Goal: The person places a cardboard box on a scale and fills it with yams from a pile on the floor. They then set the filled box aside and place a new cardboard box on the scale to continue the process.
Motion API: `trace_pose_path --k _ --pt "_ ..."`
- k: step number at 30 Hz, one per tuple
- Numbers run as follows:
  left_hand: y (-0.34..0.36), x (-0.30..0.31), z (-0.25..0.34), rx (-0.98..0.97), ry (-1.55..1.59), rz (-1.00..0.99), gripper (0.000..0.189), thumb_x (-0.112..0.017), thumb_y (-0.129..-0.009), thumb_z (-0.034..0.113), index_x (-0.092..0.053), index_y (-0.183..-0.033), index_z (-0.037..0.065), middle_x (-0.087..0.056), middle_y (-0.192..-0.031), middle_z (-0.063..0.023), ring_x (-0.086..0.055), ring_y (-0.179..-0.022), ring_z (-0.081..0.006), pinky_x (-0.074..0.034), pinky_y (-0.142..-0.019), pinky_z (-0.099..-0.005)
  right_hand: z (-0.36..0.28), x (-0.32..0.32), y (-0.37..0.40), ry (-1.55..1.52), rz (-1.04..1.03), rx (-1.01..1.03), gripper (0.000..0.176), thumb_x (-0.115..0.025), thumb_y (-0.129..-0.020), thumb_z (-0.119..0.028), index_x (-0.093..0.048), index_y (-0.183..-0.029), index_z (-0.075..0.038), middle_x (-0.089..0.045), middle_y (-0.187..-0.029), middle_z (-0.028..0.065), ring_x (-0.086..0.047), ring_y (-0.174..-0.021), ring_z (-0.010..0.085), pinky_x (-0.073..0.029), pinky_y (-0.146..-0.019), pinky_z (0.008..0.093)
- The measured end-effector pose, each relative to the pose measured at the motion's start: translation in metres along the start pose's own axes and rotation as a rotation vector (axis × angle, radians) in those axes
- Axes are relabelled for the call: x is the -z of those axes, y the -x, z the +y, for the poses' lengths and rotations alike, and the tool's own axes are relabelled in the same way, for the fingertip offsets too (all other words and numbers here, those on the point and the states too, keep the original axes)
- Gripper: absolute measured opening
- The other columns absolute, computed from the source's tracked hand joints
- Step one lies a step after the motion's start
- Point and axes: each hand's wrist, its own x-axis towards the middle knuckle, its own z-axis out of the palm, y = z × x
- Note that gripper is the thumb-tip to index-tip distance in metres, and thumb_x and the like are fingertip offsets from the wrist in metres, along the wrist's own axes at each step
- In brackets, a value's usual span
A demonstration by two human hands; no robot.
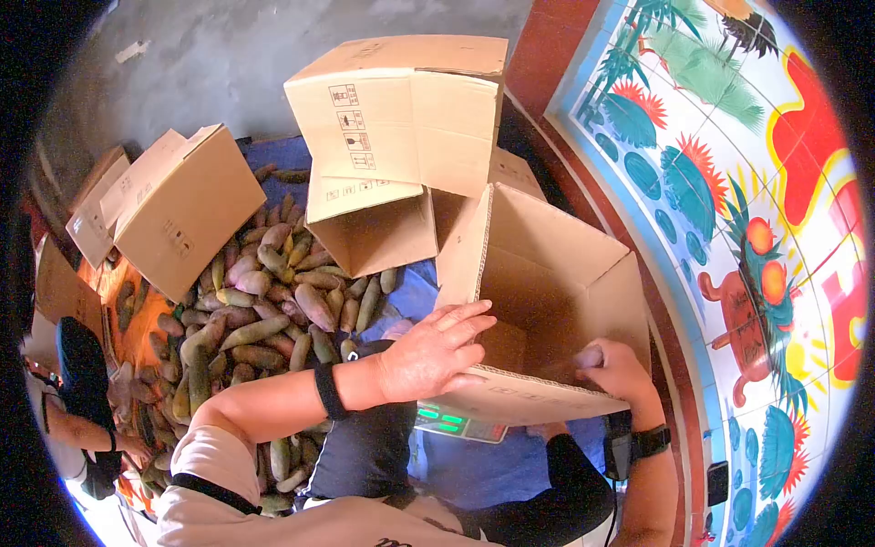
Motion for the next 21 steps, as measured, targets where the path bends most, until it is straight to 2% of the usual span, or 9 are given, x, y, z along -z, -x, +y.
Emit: trace_pose_path --k 1,4,7,11,13,16,19,20,21 --pt "0.001 0.001 0.001 0.024 0.029 0.007 0.031 -0.07 -0.072 0.03 -0.055 -0.083 0.005 -0.051 -0.122 -0.0186 -0.039 -0.127 -0.038 -0.037 -0.099 -0.0495 -0.009 0.0 0.0 0.074 -0.062 -0.058 0.032 -0.078 -0.067 -0.016 -0.063 -0.091 -0.001 -0.065 -0.079 0.0152 -0.064 -0.074 0.0258 -0.049 -0.066 0.0355" --pt "0.005 0.005 0.002 0.048 0.039 -0.056 0.032 -0.069 -0.075 0.029 -0.058 -0.093 0.005 -0.051 -0.121 -0.0165 -0.037 -0.129 -0.0334 -0.036 -0.102 -0.0447 -0.013 -0.002 -0.003 0.212 -0.124 0.007 0.034 -0.08 -0.065 -0.018 -0.063 -0.089 0.0 -0.064 -0.079 0.0179 -0.063 -0.074 0.0305 -0.048 -0.066 0.0374" --pt "0.005 0.004 0.003 0.048 0.066 -0.065 0.032 -0.069 -0.075 0.029 -0.058 -0.093 0.005 -0.051 -0.118 -0.0159 -0.038 -0.127 -0.0335 -0.037 -0.1 -0.044 -0.014 -0.003 -0.009 0.225 -0.19 -0.002 0.037 -0.08 -0.066 -0.022 -0.063 -0.089 0.0 -0.064 -0.081 0.0204 -0.062 -0.077 0.0361 -0.048 -0.068 0.0398" --pt "0.002 0.003 0.002 0.065 0.067 -0.031 0.031 -0.069 -0.075 0.028 -0.058 -0.093 0.005 -0.051 -0.115 -0.0152 -0.04 -0.125 -0.0331 -0.037 -0.097 -0.0429 0.003 -0.006 -0.022 0.3 -0.28 0.044 0.034 -0.076 -0.07 -0.02 -0.061 -0.089 0.003 -0.065 -0.086 0.0214 -0.064 -0.08 0.0319 -0.048 -0.069 0.0383" --pt "0.0 0.003 0.003 0.058 0.074 -0.059 0.03 -0.069 -0.075 0.028 -0.058 -0.093 0.006 -0.051 -0.114 -0.0149 -0.04 -0.123 -0.0322 -0.037 -0.096 -0.0423 0.002 -0.009 -0.026 0.567 -0.366 0.096 0.035 -0.075 -0.072 -0.024 -0.061 -0.089 0.003 -0.064 -0.089 0.0238 -0.063 -0.084 0.0366 -0.048 -0.071 0.0406" --pt "0.0 -0.002 0.005 0.062 0.06 0.021 0.029 -0.072 -0.069 0.026 -0.056 -0.084 0.007 -0.05 -0.11 -0.0134 -0.043 -0.121 -0.0331 -0.038 -0.092 -0.0447 0.003 -0.008 -0.026 0.514 -0.374 0.08 0.037 -0.074 -0.073 -0.028 -0.062 -0.09 0.003 -0.063 -0.089 0.0247 -0.061 -0.084 0.0393 -0.048 -0.072 0.0423" --pt "-0.001 -0.004 0.005 0.066 0.082 0.041 0.03 -0.072 -0.068 0.026 -0.055 -0.084 0.007 -0.05 -0.109 -0.0125 -0.043 -0.121 -0.0321 -0.038 -0.092 -0.0441 0.02 -0.012 -0.03 0.529 -0.385 0.101 0.031 -0.072 -0.074 -0.024 -0.063 -0.088 0.002 -0.063 -0.088 0.0241 -0.061 -0.082 0.0393 -0.047 -0.071 0.0429" --pt "0.0 -0.005 0.005 0.069 0.084 0.039 0.03 -0.072 -0.068 0.026 -0.055 -0.084 0.007 -0.05 -0.109 -0.0125 -0.043 -0.121 -0.0321 -0.038 -0.092 -0.0441 0.043 -0.015 -0.035 0.528 -0.389 0.1 0.031 -0.072 -0.074 -0.024 -0.063 -0.088 0.002 -0.063 -0.088 0.0241 -0.061 -0.082 0.0393 -0.047 -0.071 0.0429" --pt "0.0 -0.005 0.006 0.067 0.073 0.039 0.03 -0.072 -0.069 0.026 -0.055 -0.085 0.007 -0.05 -0.109 -0.0126 -0.043 -0.121 -0.0324 -0.038 -0.092 -0.0442 0.075 -0.021 -0.04 0.549 -0.299 0.209 0.027 -0.071 -0.074 -0.02 -0.063 -0.087 0.002 -0.063 -0.086 0.0232 -0.061 -0.081 0.0383 -0.048 -0.071 0.0423"
